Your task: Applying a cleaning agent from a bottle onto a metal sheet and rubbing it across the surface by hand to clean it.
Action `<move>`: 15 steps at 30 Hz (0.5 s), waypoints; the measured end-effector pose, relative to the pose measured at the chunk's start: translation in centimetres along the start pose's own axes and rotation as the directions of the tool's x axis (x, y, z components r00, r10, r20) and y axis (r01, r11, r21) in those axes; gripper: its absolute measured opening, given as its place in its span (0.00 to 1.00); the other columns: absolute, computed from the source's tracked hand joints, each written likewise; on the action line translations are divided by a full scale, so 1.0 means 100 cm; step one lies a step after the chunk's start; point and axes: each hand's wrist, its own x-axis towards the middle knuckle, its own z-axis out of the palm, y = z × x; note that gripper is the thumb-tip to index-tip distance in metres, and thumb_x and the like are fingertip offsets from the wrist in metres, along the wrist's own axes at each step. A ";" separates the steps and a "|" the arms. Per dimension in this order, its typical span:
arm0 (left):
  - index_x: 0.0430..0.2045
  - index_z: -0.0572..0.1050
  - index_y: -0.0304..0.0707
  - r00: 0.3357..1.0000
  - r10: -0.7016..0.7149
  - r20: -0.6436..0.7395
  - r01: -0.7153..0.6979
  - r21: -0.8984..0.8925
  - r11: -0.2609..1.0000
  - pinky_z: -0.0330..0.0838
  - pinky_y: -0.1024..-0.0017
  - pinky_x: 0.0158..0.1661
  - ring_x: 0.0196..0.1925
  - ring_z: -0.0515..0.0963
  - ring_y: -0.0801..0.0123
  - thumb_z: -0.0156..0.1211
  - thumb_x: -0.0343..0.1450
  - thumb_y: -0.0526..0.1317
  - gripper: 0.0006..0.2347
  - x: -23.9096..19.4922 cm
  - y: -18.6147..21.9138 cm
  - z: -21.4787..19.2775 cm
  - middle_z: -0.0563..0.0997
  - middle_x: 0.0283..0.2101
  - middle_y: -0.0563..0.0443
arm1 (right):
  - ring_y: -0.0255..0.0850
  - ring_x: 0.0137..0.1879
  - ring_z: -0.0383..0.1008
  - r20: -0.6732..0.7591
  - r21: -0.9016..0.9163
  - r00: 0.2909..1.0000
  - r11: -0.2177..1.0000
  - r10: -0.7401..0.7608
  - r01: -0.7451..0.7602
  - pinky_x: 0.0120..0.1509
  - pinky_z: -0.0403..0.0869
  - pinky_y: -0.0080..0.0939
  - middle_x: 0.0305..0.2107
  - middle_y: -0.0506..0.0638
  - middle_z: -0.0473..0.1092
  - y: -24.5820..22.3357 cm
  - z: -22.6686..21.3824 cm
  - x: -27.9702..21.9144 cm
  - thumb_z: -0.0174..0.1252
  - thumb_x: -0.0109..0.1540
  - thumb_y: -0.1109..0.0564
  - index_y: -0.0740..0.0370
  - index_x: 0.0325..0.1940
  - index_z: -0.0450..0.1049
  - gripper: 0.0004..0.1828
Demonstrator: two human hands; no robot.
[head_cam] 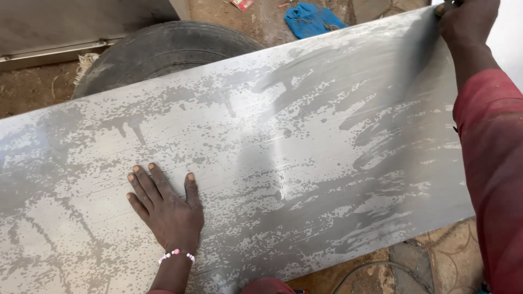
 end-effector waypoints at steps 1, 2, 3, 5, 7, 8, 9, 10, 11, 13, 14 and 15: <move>0.76 0.47 0.33 1.000 -0.007 -0.008 0.007 0.003 1.000 0.27 0.49 0.74 0.81 0.35 0.53 0.32 0.77 0.62 0.36 0.001 -0.001 0.001 0.41 0.80 0.36 | 0.30 0.38 0.58 0.002 0.009 1.000 1.000 -0.006 0.006 0.33 0.60 0.40 0.32 0.35 0.59 -0.003 0.000 0.000 0.69 0.64 0.68 0.48 0.33 0.57 0.26; 0.76 0.47 0.33 1.000 -0.006 -0.008 0.007 0.009 1.000 0.27 0.50 0.74 0.81 0.35 0.53 0.31 0.77 0.63 0.37 0.002 -0.002 0.002 0.41 0.80 0.37 | 0.28 0.39 0.64 0.010 0.115 1.000 0.993 -0.004 0.003 0.34 0.61 0.39 0.32 0.36 0.61 -0.006 -0.001 -0.001 0.64 0.63 0.70 0.50 0.32 0.59 0.22; 0.76 0.48 0.33 1.000 -0.005 -0.004 0.005 0.015 1.000 0.27 0.50 0.74 0.81 0.34 0.54 0.30 0.77 0.63 0.37 0.001 -0.003 0.004 0.41 0.80 0.38 | 0.26 0.40 0.69 0.020 0.216 1.000 0.976 -0.001 -0.003 0.36 0.63 0.38 0.31 0.36 0.63 -0.007 -0.002 -0.002 0.59 0.61 0.73 0.52 0.31 0.61 0.20; 0.76 0.47 0.34 1.000 -0.009 -0.005 0.009 0.017 1.000 0.27 0.50 0.75 0.81 0.34 0.55 0.30 0.77 0.64 0.37 0.001 -0.005 0.004 0.40 0.80 0.39 | 0.25 0.39 0.73 -0.012 0.212 0.999 0.976 -0.053 0.054 0.36 0.66 0.35 0.29 0.36 0.65 0.002 0.007 0.002 0.56 0.59 0.73 0.53 0.31 0.65 0.16; 0.76 0.46 0.35 1.000 -0.002 0.001 0.002 0.018 1.000 0.26 0.50 0.75 0.81 0.33 0.55 0.30 0.77 0.64 0.37 0.001 -0.004 0.004 0.39 0.80 0.40 | 0.24 0.37 0.77 -0.047 0.198 0.994 0.975 -0.095 0.102 0.36 0.69 0.32 0.27 0.36 0.66 0.005 0.012 0.004 0.53 0.57 0.74 0.55 0.31 0.69 0.14; 0.76 0.46 0.35 1.000 -0.013 0.006 0.013 0.017 1.000 0.26 0.51 0.75 0.81 0.33 0.55 0.30 0.77 0.64 0.37 0.000 -0.003 0.003 0.40 0.80 0.40 | 0.24 0.35 0.73 -0.092 0.184 0.995 0.981 -0.050 0.066 0.33 0.67 0.32 0.27 0.35 0.65 0.001 0.015 0.005 0.50 0.56 0.74 0.52 0.30 0.65 0.16; 0.76 0.47 0.35 1.000 -0.021 0.010 0.021 0.015 1.000 0.26 0.51 0.74 0.81 0.34 0.56 0.30 0.76 0.64 0.37 0.001 -0.002 0.002 0.40 0.80 0.39 | 0.23 0.33 0.69 -0.140 0.171 0.990 0.985 -0.006 0.030 0.31 0.65 0.31 0.26 0.35 0.64 -0.002 0.017 0.006 0.47 0.55 0.75 0.48 0.30 0.62 0.19; 0.76 0.47 0.35 1.000 -0.014 0.011 0.014 0.015 1.000 0.26 0.51 0.74 0.81 0.34 0.56 0.30 0.76 0.64 0.37 0.002 -0.002 0.001 0.40 0.80 0.39 | 0.23 0.33 0.69 -0.143 0.169 0.990 0.985 0.000 0.024 0.31 0.65 0.31 0.26 0.35 0.64 -0.005 0.025 0.002 0.47 0.55 0.75 0.48 0.30 0.62 0.19; 0.76 0.46 0.36 1.000 -0.013 0.014 0.013 0.013 1.000 0.26 0.51 0.74 0.81 0.34 0.55 0.30 0.76 0.64 0.37 0.001 -0.001 0.000 0.40 0.80 0.39 | 0.28 0.34 0.72 -0.108 0.139 0.980 0.973 -0.168 0.182 0.32 0.68 0.34 0.28 0.38 0.69 -0.006 0.033 0.001 0.54 0.57 0.73 0.53 0.32 0.70 0.15; 0.76 0.45 0.36 1.000 -0.003 0.014 0.003 0.004 1.000 0.26 0.51 0.74 0.81 0.33 0.54 0.29 0.76 0.64 0.37 0.003 0.002 0.001 0.40 0.80 0.39 | 0.33 0.36 0.76 -0.078 0.108 0.941 0.936 -0.329 0.336 0.34 0.71 0.37 0.30 0.42 0.75 -0.019 0.029 -0.003 0.60 0.60 0.72 0.57 0.34 0.78 0.11; 0.76 0.45 0.36 1.000 -0.015 0.012 0.015 -0.001 1.000 0.25 0.51 0.74 0.81 0.33 0.55 0.30 0.76 0.64 0.37 0.005 0.004 0.002 0.39 0.80 0.40 | 0.39 0.40 0.78 -0.030 0.055 0.907 0.905 -0.420 0.421 0.40 0.72 0.40 0.34 0.46 0.78 -0.031 0.018 -0.006 0.66 0.62 0.66 0.58 0.41 0.82 0.06; 0.76 0.45 0.36 0.999 -0.031 0.023 0.031 0.005 1.000 0.25 0.51 0.74 0.81 0.33 0.56 0.30 0.76 0.64 0.37 0.001 0.000 0.000 0.38 0.80 0.40 | 0.46 0.43 0.79 0.039 0.011 0.867 0.868 -0.497 0.497 0.46 0.73 0.42 0.38 0.50 0.81 -0.039 0.011 -0.020 0.72 0.64 0.61 0.60 0.48 0.87 0.09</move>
